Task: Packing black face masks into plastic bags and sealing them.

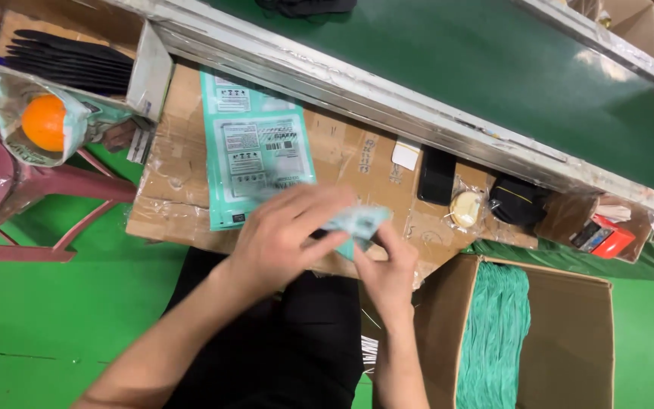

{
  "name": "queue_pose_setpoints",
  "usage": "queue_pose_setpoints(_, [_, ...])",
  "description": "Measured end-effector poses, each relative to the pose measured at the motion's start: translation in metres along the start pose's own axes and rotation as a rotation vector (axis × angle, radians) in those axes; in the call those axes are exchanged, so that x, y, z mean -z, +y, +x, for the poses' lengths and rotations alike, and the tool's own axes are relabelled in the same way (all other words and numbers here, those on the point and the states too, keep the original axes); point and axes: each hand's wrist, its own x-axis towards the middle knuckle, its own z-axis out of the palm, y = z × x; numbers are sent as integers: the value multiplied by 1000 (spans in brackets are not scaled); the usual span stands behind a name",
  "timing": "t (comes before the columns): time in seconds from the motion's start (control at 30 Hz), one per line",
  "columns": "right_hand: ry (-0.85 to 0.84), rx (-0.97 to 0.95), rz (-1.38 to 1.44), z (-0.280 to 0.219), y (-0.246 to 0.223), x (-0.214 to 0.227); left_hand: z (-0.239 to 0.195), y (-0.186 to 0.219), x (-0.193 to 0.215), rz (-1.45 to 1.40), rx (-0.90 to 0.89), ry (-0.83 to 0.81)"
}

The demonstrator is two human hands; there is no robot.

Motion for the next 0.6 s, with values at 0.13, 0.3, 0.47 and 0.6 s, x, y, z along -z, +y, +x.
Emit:
queue_pose_setpoints(0.13, [170, 216, -85, 6, -19, 0, -27, -22, -29, -305, 205, 116])
queue_pose_setpoints(0.3, [312, 27, 253, 9, 28, 15, -39, -21, -39, -458, 528, 242])
queue_pose_setpoints(0.47, [224, -36, 755, 11, 50, 35, -36, -24, -34, -218, 283, 129])
queue_pose_setpoints(0.6, [246, 1, 688, 8, 49, 27, -39, -21, -44, -244, 398, 143])
